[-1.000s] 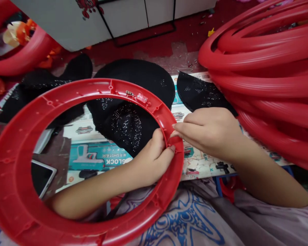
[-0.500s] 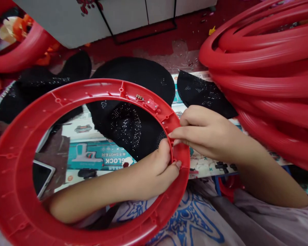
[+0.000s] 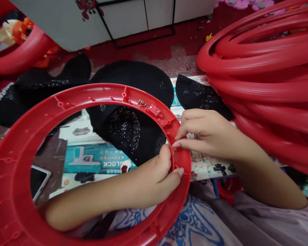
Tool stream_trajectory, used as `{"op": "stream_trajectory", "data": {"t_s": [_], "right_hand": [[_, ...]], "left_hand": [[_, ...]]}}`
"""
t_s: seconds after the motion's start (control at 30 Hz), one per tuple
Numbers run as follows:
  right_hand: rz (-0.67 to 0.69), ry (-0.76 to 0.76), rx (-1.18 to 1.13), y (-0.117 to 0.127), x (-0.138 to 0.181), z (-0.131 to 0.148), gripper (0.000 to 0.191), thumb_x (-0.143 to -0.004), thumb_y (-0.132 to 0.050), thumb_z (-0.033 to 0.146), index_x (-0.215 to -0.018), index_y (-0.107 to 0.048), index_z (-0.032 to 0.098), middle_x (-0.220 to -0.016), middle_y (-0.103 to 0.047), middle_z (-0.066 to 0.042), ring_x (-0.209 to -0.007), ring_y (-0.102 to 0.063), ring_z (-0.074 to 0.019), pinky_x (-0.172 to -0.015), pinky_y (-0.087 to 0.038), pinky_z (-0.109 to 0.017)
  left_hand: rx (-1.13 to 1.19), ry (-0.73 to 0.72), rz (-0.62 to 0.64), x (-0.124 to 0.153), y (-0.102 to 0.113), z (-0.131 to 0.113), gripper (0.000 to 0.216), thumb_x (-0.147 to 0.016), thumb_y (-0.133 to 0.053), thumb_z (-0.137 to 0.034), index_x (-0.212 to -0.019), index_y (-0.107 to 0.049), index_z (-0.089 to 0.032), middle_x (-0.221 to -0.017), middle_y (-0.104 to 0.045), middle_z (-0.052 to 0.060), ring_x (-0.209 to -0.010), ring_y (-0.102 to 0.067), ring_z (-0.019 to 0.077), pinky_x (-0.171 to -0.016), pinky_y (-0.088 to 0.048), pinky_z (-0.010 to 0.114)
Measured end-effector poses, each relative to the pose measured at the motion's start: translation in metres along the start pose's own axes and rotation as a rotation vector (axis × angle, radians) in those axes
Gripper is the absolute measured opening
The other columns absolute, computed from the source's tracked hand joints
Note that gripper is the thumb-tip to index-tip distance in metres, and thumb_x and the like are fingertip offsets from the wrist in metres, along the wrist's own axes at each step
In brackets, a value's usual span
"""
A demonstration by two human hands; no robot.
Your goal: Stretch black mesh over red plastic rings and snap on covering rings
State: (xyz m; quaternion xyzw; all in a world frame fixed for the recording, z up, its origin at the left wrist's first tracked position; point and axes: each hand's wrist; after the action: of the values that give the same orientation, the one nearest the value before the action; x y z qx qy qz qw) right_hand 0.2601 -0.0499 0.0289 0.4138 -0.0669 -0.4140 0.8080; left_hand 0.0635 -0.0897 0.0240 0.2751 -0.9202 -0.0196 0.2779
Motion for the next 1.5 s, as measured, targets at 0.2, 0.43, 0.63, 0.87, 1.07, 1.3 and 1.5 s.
{"op": "stream_trajectory", "data": {"t_s": [0.2,0.43,0.63,0.87,1.07,1.3,1.5], "right_hand": [[0.046,-0.057,0.064,-0.007,-0.003,-0.006,0.016,-0.082,-0.066,0.021,-0.069,-0.067,0.012,-0.065,-0.051,0.001,-0.061,-0.047,-0.0093,-0.056,-0.032,-0.021],[0.108,-0.072,0.071,-0.012,-0.005,-0.007,0.010,-0.079,-0.066,0.017,-0.069,-0.068,0.015,-0.065,-0.056,0.002,-0.061,-0.049,-0.0094,-0.056,-0.031,-0.022],[-0.047,0.000,0.112,-0.010,0.000,-0.005,0.015,-0.089,-0.057,0.020,-0.084,-0.070,0.014,-0.076,-0.064,-0.003,-0.070,-0.057,-0.0125,-0.063,-0.040,-0.023],[-0.170,0.253,0.286,-0.014,0.002,-0.007,0.023,-0.093,-0.048,0.019,-0.085,-0.069,0.013,-0.084,-0.068,-0.007,-0.074,-0.057,-0.0153,-0.066,-0.043,-0.029],[-0.119,0.251,0.313,-0.019,0.002,-0.007,0.021,-0.090,-0.049,0.016,-0.083,-0.069,0.014,-0.082,-0.069,-0.006,-0.075,-0.058,-0.0172,-0.067,-0.043,-0.031],[-0.044,0.135,0.225,-0.014,0.000,-0.007,0.025,-0.091,-0.050,0.021,-0.081,-0.071,0.015,-0.083,-0.068,-0.007,-0.076,-0.060,-0.0162,-0.068,-0.044,-0.029],[0.138,0.037,0.066,-0.012,-0.002,-0.009,0.017,-0.086,-0.055,0.014,-0.081,-0.072,0.014,-0.085,-0.068,-0.005,-0.072,-0.061,-0.0120,-0.063,-0.043,-0.022]], "left_hand": [[0.264,-0.018,-0.136,-0.001,-0.010,0.010,0.044,-0.093,-0.043,-0.046,-0.126,-0.038,-0.018,-0.116,-0.056,0.012,-0.109,-0.054,0.0262,-0.092,-0.047,0.045],[0.717,-0.085,-0.371,-0.021,-0.020,0.013,0.036,-0.087,-0.056,-0.029,-0.119,-0.041,-0.021,-0.102,-0.061,0.003,-0.078,-0.058,0.0128,-0.066,-0.049,0.025],[0.376,-0.052,-0.429,-0.023,-0.007,0.026,0.029,-0.086,-0.049,-0.022,-0.114,-0.038,-0.019,-0.097,-0.056,0.003,-0.086,-0.055,0.0161,-0.075,-0.049,0.031],[0.074,-0.040,-0.231,-0.008,0.000,0.013,0.035,-0.083,-0.046,-0.021,-0.115,-0.033,-0.016,-0.118,-0.049,0.012,-0.113,-0.049,0.0259,-0.098,-0.042,0.044],[0.021,-0.088,-0.155,-0.007,-0.002,0.011,0.038,-0.085,-0.045,-0.022,-0.119,-0.030,-0.014,-0.120,-0.049,0.015,-0.112,-0.050,0.0265,-0.099,-0.042,0.046],[0.200,-0.005,-0.089,-0.004,-0.003,0.012,0.045,-0.089,-0.050,-0.035,-0.125,-0.030,-0.018,-0.110,-0.052,0.010,-0.105,-0.053,0.0249,-0.090,-0.048,0.045],[0.541,0.005,-0.278,-0.016,-0.017,0.018,0.037,-0.090,-0.050,-0.040,-0.119,-0.037,-0.020,-0.106,-0.053,0.006,-0.097,-0.054,0.0198,-0.083,-0.049,0.036]]}}
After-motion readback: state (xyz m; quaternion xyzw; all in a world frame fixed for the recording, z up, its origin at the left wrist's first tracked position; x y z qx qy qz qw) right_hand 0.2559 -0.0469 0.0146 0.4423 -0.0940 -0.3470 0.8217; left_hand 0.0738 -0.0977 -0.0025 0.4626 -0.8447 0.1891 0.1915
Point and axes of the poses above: each hand's wrist, its own x-axis away from the middle knuckle, its own y-axis out of the back of the hand, z = x × y
